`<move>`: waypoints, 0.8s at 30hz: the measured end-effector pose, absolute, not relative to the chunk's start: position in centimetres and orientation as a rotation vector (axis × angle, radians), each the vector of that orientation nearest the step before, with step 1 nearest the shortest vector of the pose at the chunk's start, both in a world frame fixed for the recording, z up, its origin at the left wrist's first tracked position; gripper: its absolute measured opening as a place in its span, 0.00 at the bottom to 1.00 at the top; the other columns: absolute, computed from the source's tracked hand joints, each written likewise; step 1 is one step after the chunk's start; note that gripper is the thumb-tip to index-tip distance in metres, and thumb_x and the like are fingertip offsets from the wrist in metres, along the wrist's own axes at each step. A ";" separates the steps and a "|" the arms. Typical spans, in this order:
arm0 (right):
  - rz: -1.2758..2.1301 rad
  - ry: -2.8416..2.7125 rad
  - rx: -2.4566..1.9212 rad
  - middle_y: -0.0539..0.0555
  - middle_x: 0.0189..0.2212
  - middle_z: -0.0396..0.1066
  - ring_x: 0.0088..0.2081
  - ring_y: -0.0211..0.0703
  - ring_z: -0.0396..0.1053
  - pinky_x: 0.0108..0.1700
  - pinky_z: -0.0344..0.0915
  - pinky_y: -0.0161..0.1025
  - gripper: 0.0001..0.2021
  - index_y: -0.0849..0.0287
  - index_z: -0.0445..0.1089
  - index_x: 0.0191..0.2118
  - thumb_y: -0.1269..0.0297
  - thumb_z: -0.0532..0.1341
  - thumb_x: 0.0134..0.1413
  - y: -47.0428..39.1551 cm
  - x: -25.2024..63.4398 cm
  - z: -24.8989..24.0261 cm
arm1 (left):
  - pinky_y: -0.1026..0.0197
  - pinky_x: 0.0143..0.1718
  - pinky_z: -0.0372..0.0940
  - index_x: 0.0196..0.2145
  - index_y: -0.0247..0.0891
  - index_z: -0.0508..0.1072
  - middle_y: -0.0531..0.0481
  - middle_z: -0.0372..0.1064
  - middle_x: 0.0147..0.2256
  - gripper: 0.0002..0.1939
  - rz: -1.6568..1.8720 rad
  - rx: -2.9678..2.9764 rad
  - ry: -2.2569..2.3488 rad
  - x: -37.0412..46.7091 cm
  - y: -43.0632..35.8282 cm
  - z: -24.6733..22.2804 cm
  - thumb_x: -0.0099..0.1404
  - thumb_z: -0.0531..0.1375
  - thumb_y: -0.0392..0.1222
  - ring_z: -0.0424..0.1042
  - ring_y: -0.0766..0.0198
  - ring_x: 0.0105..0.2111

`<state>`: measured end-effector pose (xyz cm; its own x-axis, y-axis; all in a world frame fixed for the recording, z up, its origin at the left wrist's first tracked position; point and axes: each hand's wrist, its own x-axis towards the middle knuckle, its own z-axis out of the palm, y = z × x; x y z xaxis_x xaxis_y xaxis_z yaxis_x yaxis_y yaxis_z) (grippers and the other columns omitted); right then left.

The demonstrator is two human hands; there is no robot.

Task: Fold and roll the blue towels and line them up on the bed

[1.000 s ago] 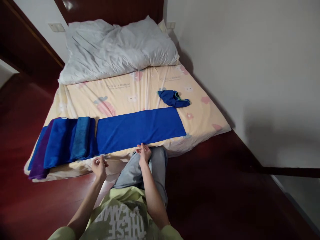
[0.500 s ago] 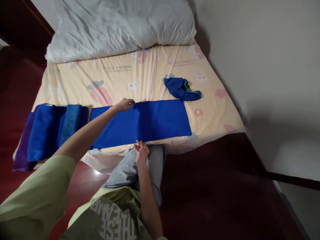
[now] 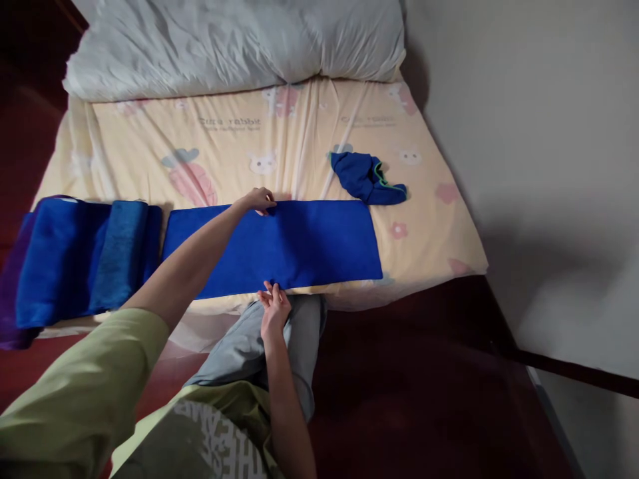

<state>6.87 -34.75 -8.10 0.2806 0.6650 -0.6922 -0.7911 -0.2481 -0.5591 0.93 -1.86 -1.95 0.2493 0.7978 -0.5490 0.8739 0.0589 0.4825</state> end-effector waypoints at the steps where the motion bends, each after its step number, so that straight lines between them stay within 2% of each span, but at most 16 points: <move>1: 1.368 0.139 -1.197 0.63 0.47 0.80 0.33 0.40 0.78 0.42 0.75 0.38 0.16 0.60 0.70 0.38 0.53 0.71 0.54 -34.7 6.8 -8.1 | 0.64 0.38 0.72 0.56 0.32 0.73 0.46 0.76 0.29 0.18 -0.099 1.727 1.531 1.0 -1.9 -1.9 0.69 0.60 0.39 0.78 0.63 0.27; 6: 1.325 0.129 -1.234 0.64 0.46 0.80 0.36 0.43 0.79 0.44 0.76 0.40 0.16 0.61 0.70 0.37 0.53 0.70 0.55 -35.0 6.4 -8.0 | 0.58 0.36 0.73 0.54 0.30 0.71 0.45 0.73 0.27 0.17 0.013 1.734 1.497 1.2 -2.1 -2.0 0.69 0.57 0.35 0.77 0.59 0.25; 11: 1.296 0.096 -1.329 0.65 0.47 0.80 0.42 0.48 0.80 0.48 0.77 0.44 0.16 0.60 0.69 0.35 0.51 0.68 0.57 -35.7 6.3 -7.8 | 0.54 0.35 0.74 0.56 0.31 0.67 0.46 0.72 0.27 0.19 0.415 1.716 1.533 1.1 -2.1 -2.4 0.68 0.55 0.34 0.75 0.59 0.24; 16: 1.288 0.043 -1.327 0.66 0.44 0.80 0.40 0.48 0.81 0.48 0.76 0.44 0.18 0.61 0.70 0.34 0.50 0.69 0.57 -35.5 6.1 -7.7 | 0.54 0.35 0.74 0.52 0.31 0.71 0.45 0.73 0.29 0.16 0.441 1.694 1.465 0.9 -3.0 -2.4 0.67 0.54 0.32 0.74 0.60 0.24; 21: 1.192 -0.025 -1.382 0.63 0.39 0.81 0.35 0.45 0.78 0.42 0.75 0.40 0.19 0.62 0.72 0.34 0.48 0.69 0.54 -36.5 6.1 -7.8 | 0.56 0.33 0.74 0.49 0.31 0.73 0.41 0.77 0.35 0.14 0.560 1.692 1.437 0.1 -3.8 -0.5 0.67 0.55 0.32 0.74 0.62 0.24; 24: 1.055 -0.174 -1.477 0.55 0.30 0.77 0.27 0.38 0.69 0.33 0.70 0.35 0.18 0.59 0.70 0.28 0.49 0.67 0.55 -37.2 6.5 -7.2 | 0.56 0.34 0.75 0.48 0.31 0.74 0.40 0.78 0.37 0.13 0.584 1.675 1.402 -0.4 -4.6 1.7 0.67 0.56 0.33 0.76 0.62 0.24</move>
